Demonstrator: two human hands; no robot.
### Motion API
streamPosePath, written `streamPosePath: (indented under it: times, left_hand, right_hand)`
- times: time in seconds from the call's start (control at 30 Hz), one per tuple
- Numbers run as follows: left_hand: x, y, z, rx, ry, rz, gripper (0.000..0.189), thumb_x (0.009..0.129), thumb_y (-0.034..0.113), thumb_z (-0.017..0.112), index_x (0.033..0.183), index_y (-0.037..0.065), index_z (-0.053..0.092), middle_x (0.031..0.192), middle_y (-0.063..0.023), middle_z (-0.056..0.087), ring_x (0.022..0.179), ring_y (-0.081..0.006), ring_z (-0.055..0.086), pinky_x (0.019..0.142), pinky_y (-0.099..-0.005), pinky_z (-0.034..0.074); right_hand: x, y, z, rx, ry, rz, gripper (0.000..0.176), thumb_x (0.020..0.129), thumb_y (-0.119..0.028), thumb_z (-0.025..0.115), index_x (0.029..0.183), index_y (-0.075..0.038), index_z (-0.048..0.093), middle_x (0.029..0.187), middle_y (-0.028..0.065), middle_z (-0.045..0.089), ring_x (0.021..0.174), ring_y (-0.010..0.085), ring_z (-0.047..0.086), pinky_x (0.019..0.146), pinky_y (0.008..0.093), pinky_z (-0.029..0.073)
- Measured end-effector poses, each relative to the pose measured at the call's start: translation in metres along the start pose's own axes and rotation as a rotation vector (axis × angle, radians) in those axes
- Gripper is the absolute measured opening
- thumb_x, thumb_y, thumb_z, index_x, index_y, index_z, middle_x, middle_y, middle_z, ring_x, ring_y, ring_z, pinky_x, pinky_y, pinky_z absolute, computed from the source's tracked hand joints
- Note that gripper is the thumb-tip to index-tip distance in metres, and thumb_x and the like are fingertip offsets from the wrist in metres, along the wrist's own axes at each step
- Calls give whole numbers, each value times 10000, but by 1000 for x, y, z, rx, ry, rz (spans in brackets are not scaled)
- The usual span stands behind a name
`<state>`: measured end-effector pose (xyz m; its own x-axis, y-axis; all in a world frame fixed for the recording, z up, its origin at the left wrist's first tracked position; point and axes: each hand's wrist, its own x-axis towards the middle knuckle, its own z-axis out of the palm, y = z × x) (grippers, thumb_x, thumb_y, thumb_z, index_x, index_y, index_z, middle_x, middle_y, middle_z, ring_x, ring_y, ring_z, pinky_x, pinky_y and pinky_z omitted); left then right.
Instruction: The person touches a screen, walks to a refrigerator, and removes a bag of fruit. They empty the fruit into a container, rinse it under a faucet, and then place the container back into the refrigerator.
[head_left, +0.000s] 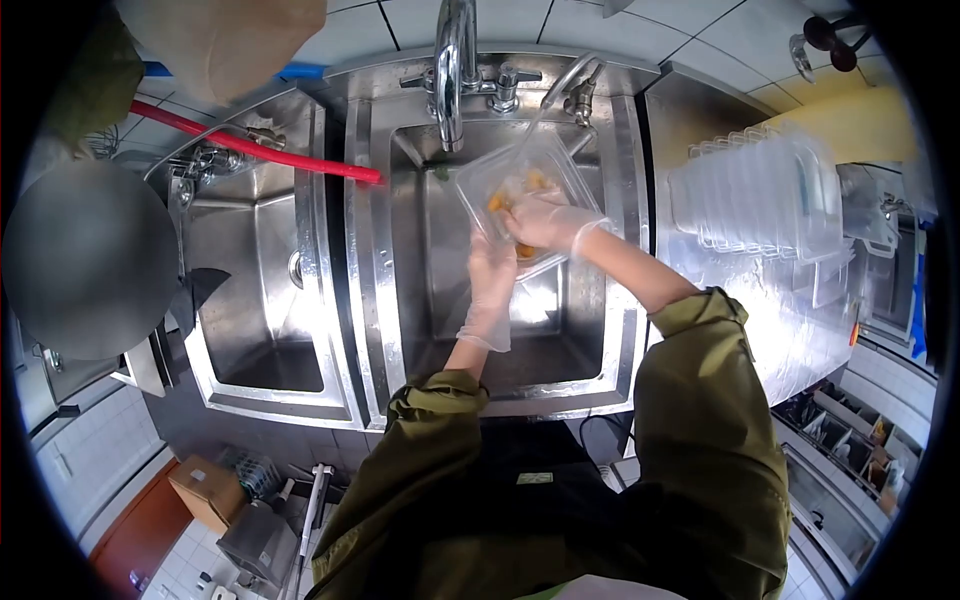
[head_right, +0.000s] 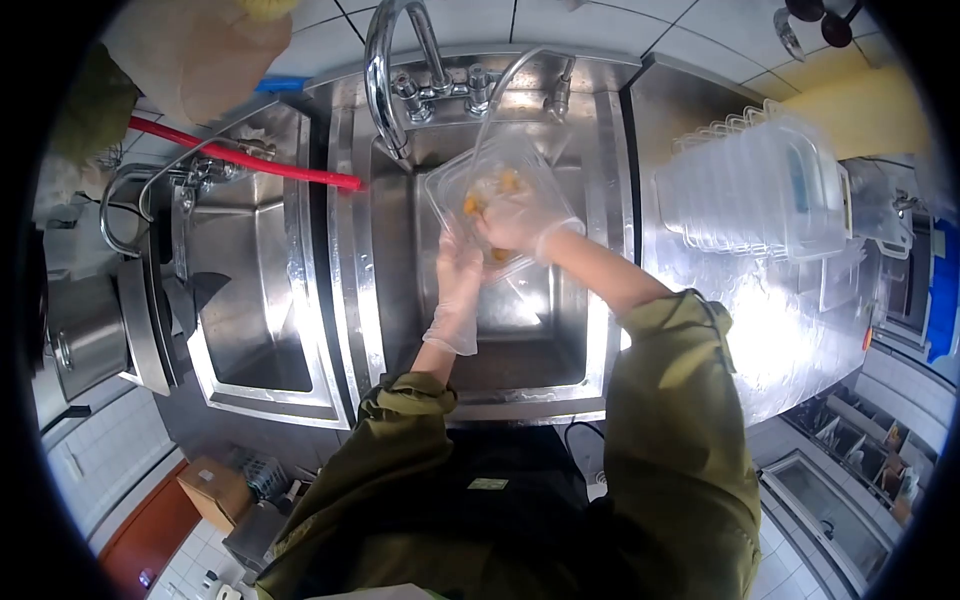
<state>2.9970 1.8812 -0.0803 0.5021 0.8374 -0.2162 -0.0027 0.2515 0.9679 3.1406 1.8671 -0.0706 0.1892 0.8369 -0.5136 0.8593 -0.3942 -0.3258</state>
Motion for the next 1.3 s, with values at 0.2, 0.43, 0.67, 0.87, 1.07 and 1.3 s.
streamPosePath:
  times: [0.2, 0.43, 0.67, 0.87, 1.07, 1.3]
  left_hand:
    - [13, -4, -8, 64, -80, -119, 573, 811, -59, 461, 1358, -5, 301, 1241, -152, 511, 962, -221, 599, 827, -294, 488]
    - [12, 5, -16, -55, 16, -117, 546, 811, -24, 474, 1339, 3, 339, 1168, -145, 552, 886, -175, 618, 572, -236, 520]
    - [9, 13, -42, 297, -6, 66, 531, 830, -3, 483, 1346, 25, 358, 1105, -170, 602, 997, -239, 603, 844, -328, 471]
    - [-9, 52, -54, 627, -63, -58, 545, 843, 39, 503, 1366, 51, 350, 1066, -196, 608, 963, -287, 610, 828, -347, 475]
    - [-18, 56, -85, 870, -204, 222, 608, 795, 68, 523, 1373, 62, 335, 889, -264, 614, 802, -403, 622, 683, -411, 512]
    - [-23, 72, -97, 932, -236, 32, 631, 824, 63, 524, 1398, 8, 267, 1000, -227, 619, 882, -342, 638, 743, -351, 503]
  right_hand:
    - [5, 11, 21, -316, 471, -233, 378, 855, -225, 499, 1198, -67, 519, 1022, 169, 633, 1004, 303, 588, 896, 378, 440]
    - [0, -30, -24, -60, -173, -18, 340, 850, -354, 497, 995, -95, 662, 1223, 182, 531, 1168, 285, 483, 915, 356, 433]
    - [-15, -28, 1, 147, 516, -99, 406, 810, -350, 567, 1145, -120, 572, 1260, 168, 456, 1138, 360, 457, 937, 430, 410]
    - [-3, -63, 43, 693, 462, -13, 735, 802, -395, 579, 1409, -178, 225, 1407, 178, 228, 1244, 408, 340, 1019, 464, 333]
    - [-11, -105, 61, 317, 356, 106, 682, 853, -415, 499, 1424, -181, 209, 1463, 171, 152, 1361, 398, 94, 1082, 571, 56]
    - [1, -122, 82, 688, 453, -14, 618, 884, -376, 462, 1424, -198, 220, 1451, 197, 180, 1347, 458, 90, 1083, 564, 90]
